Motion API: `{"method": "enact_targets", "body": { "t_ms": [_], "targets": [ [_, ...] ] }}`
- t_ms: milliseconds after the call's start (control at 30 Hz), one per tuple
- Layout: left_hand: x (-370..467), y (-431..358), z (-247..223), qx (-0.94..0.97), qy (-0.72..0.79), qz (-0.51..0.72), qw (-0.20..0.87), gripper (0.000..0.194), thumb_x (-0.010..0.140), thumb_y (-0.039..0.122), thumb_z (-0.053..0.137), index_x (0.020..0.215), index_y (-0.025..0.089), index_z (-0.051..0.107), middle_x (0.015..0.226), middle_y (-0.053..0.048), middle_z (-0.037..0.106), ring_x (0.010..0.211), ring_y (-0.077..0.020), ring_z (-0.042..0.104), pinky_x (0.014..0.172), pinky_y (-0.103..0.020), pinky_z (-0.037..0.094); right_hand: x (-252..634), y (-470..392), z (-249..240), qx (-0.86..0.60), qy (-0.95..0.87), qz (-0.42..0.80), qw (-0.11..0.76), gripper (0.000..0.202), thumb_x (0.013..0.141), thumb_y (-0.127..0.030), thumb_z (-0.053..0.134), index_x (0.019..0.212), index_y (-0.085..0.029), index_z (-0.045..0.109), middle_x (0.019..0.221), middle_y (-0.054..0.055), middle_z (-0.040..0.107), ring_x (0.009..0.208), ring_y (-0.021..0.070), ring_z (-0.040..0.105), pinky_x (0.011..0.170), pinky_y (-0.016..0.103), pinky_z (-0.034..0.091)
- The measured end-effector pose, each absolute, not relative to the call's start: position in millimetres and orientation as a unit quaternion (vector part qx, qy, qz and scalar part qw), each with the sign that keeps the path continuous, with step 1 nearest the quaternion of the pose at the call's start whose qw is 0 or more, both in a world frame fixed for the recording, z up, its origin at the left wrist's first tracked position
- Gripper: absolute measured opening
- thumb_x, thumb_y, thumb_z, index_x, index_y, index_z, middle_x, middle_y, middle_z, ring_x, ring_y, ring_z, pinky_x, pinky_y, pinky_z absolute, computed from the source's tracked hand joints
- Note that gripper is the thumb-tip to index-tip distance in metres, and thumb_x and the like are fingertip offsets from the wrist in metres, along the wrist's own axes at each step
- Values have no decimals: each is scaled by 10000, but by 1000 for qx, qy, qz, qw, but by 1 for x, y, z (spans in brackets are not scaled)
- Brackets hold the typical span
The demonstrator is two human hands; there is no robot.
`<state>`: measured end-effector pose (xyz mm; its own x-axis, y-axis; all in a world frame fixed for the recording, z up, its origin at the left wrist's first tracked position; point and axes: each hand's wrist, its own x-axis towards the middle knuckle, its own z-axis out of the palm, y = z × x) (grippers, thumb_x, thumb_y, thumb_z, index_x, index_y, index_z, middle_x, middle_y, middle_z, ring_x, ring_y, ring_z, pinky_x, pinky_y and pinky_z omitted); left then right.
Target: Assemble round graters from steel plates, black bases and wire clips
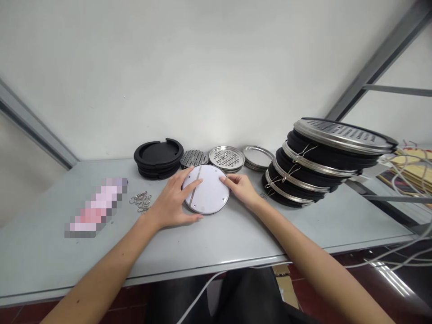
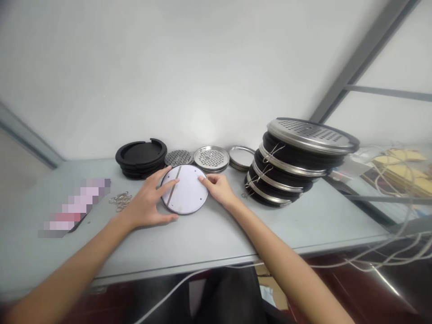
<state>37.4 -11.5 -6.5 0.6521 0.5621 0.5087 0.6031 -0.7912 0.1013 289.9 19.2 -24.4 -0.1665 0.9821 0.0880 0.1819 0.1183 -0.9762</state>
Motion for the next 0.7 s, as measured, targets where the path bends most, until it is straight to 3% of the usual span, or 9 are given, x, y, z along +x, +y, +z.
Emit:
{"method": "enact_targets", "body": {
  "t_ms": [133,300,700],
  "targets": [
    [39,-11,-10,-927,-313,-205,15,910,712,620,721,1437,178,392,1570,-215,184,1426,-399,228,1132,-565,263,290,18,-27,-523,-670,345,397,494,832,-597,534,642,-146,601,581,-15,513,564,113,407,521,253,284],
    [38,-9,-17,-925,-338,-166,-46,891,719,597,732,1444,195,407,1521,-195,337,1387,-380,331,1112,-543,327,289,14,-27,-556,-723,236,334,526,877,-584,469,563,-165,519,524,-33,407,539,106,354,514,264,235],
    [34,-8,-18,-910,-359,-184,-96,860,726,589,731,1450,241,424,1516,-151,387,1360,-369,398,1100,-545,362,290,13,-27,-544,-736,241,324,555,904,-598,408,546,-181,479,512,-31,386,521,110,350,503,262,241]
  ]
}}
